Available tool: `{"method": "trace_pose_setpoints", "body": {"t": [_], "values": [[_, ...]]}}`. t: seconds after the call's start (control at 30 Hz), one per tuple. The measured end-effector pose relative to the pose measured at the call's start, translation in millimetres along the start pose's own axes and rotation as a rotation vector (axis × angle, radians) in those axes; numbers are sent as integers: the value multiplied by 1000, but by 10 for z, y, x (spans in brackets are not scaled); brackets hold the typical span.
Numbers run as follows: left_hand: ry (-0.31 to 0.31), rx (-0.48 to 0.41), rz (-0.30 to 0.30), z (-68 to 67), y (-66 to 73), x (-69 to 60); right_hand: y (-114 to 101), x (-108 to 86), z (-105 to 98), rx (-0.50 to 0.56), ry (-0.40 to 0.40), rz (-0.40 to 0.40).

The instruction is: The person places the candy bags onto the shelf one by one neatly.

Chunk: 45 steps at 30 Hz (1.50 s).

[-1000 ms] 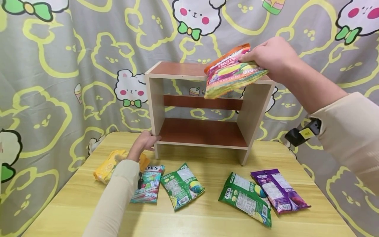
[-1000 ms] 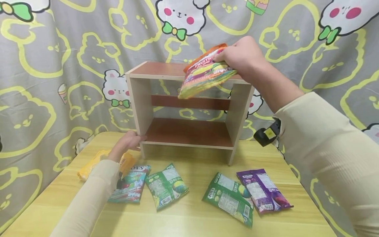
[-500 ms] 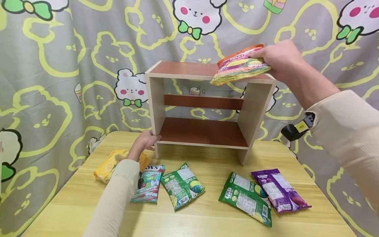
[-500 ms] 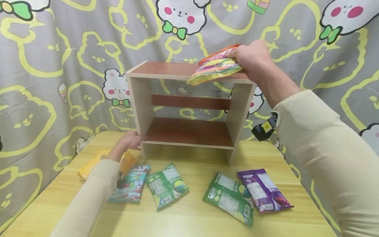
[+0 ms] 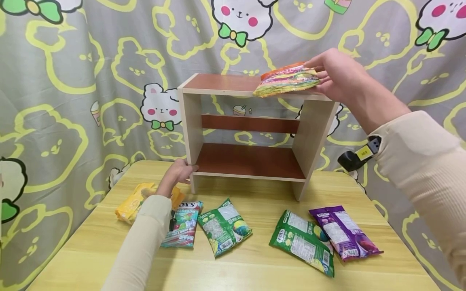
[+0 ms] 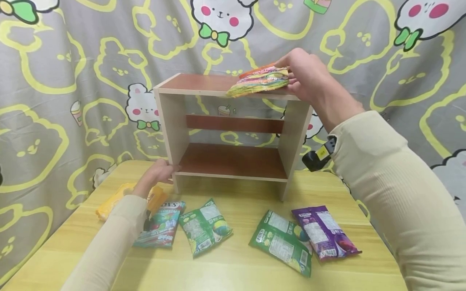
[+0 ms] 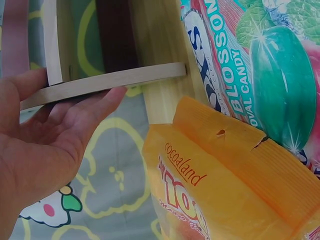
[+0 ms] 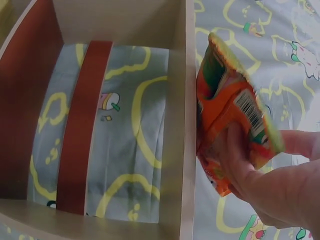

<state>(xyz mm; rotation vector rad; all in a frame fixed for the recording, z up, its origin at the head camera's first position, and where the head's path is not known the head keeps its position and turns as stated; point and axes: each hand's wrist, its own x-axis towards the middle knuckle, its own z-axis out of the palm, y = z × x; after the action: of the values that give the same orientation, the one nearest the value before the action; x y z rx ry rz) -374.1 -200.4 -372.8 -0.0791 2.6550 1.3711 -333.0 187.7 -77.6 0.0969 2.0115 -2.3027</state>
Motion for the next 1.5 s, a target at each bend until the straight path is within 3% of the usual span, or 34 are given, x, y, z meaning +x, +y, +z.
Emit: {"method": "trace_pose_setpoints", "body": {"t": [0.07,0.17,0.4,0.57,0.93,1.23,1.5], "values": [[0,-2,-3,-2,3,7,15,2,33,13,19,-21],[0,1,-8,-7,5,14,58,9,75,-67,85,-78],[-1,-5,-2,-8,24,-9,194,26,98,-558,265,-166],[1,-12,2,5,34,-25,292,111,134,-750,353,-236],[12,-12,2,38,18,1,436,243,93,-1058,386,-364],[9,-5,13,22,-4,16,519,267,74,-1140,389,-459],[5,1,5,6,-1,0,597,245,172,-1090,475,-547]]}}
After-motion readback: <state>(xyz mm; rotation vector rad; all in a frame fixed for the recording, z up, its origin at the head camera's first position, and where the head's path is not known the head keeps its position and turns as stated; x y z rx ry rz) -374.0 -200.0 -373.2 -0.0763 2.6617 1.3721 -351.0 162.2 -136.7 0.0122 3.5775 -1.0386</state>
